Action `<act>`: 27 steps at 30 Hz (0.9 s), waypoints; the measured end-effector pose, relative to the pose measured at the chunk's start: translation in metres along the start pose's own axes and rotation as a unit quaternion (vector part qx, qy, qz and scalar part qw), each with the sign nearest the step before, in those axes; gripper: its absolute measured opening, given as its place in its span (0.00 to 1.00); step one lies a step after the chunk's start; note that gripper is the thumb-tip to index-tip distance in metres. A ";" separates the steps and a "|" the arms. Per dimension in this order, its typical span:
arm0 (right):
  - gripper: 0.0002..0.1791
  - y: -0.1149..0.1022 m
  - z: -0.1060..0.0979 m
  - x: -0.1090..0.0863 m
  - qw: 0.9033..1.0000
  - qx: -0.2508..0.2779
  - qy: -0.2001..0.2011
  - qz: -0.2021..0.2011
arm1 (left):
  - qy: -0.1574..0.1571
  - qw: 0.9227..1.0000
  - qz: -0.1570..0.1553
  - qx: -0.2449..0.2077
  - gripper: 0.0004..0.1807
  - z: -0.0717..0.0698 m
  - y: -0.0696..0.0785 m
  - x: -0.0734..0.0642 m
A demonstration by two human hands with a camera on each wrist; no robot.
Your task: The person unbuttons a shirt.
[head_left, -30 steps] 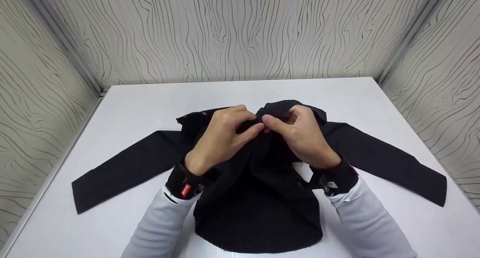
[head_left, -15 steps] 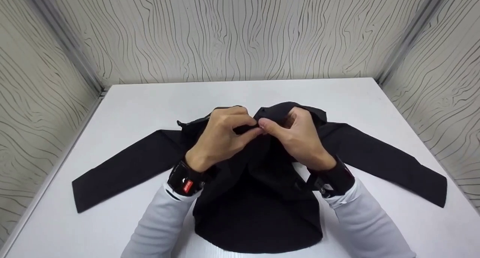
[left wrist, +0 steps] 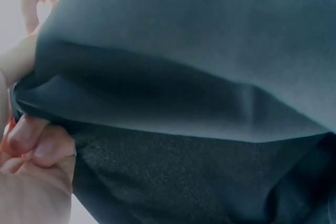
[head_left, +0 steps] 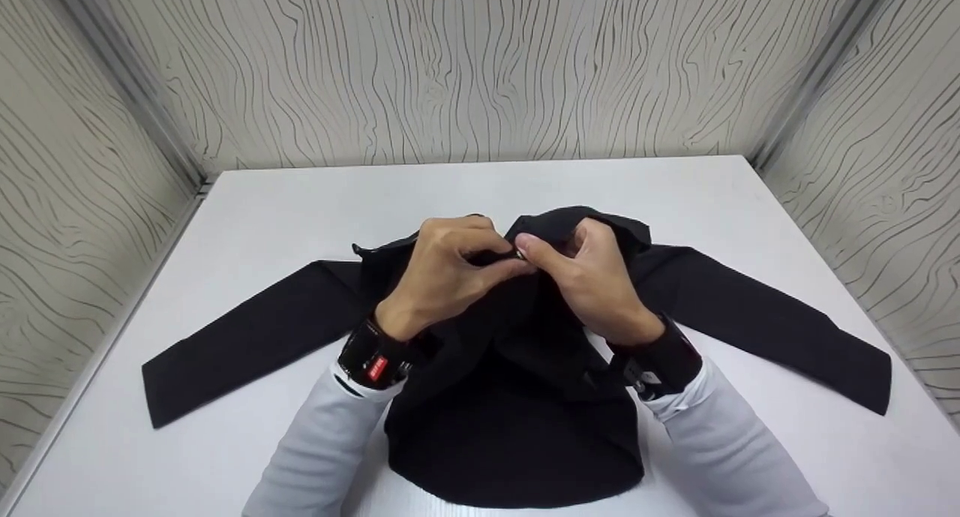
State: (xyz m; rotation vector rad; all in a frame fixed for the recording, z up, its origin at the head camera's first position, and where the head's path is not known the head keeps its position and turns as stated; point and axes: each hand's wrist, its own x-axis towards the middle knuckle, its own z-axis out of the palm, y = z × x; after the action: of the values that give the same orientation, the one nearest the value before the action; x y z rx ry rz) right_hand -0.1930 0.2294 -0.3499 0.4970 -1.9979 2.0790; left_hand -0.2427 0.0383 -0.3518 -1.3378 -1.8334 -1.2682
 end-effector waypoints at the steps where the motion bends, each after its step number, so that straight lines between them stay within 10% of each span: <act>1: 0.13 0.000 0.000 0.000 1.000 0.004 0.002 0.002 | 0.001 1.000 -0.001 -0.003 0.10 0.000 -0.001 0.000; 11: 0.11 -0.001 0.002 0.001 0.998 0.048 0.032 0.013 | 0.003 1.000 -0.007 -0.020 0.10 0.000 -0.002 0.000; 19: 0.12 -0.011 -0.007 0.005 0.985 0.166 0.035 0.014 | -0.077 0.993 -0.091 0.002 0.09 -0.035 -0.007 0.001; 22: 0.13 -0.014 -0.012 0.007 0.982 0.177 0.057 0.019 | -0.124 0.976 -0.159 0.086 0.07 -0.051 -0.012 -0.003; 27: 0.13 -0.015 -0.017 0.008 0.982 0.178 0.063 0.010 | -0.209 0.923 -0.239 0.219 0.05 -0.054 -0.012 -0.009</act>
State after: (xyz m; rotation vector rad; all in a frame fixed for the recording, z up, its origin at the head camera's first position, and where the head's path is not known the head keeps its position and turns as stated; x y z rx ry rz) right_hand -0.1962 0.2465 -0.3337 0.3933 -1.5740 2.4266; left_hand -0.2559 -0.0149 -0.3411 -0.9886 -2.6704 -0.7253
